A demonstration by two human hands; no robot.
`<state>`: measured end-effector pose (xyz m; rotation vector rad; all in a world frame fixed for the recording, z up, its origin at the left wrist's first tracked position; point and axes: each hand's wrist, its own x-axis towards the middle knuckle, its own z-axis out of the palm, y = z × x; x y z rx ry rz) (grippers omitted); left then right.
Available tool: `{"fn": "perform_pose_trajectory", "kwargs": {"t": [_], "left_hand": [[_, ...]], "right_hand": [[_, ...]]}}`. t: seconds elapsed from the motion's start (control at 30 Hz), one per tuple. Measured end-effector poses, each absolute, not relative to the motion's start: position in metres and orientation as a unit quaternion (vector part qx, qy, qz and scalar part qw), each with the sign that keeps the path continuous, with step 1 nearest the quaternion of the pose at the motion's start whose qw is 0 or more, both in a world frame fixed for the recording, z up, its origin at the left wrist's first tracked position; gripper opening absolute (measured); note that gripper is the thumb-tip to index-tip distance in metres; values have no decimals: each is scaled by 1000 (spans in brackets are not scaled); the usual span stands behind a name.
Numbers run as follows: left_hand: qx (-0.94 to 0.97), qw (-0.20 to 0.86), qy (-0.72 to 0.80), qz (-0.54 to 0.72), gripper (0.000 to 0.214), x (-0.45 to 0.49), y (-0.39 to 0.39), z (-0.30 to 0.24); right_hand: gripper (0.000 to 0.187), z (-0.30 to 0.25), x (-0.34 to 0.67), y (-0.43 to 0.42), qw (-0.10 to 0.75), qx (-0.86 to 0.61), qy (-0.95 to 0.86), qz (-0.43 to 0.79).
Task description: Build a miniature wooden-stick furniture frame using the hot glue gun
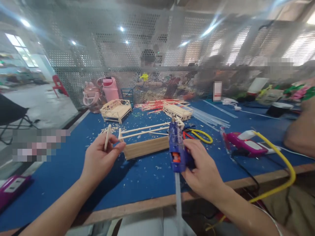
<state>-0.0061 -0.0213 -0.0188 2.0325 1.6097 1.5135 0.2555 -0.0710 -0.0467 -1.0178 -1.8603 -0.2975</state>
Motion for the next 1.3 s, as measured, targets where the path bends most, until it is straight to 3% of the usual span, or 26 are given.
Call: {"fn": "perform_pose_trajectory", "kwargs": {"t": [0.33, 0.5, 0.6, 0.7, 1.13, 1.3], "left_hand": [[676, 22, 535, 506, 32, 5, -49, -16], [780, 131, 453, 410, 25, 29, -84, -15], [796, 181, 444, 369, 32, 46, -96, -20], [782, 198, 451, 382, 41, 55, -98, -23], [773, 226, 459, 375, 35, 50, -97, -16], [638, 99, 560, 519, 27, 19, -85, 3]], "right_hand": [[42, -33, 233, -53, 492, -377, -782, -63], [41, -34, 229, -51, 492, -393, -775, -52], [41, -35, 227, -52, 493, -394, -774, -59], [43, -36, 225, -52, 504, -403, -760, -74], [49, -47, 224, -52, 523, -437, -729, -64], [38, -42, 228, -52, 539, -395, -742, -45]]}}
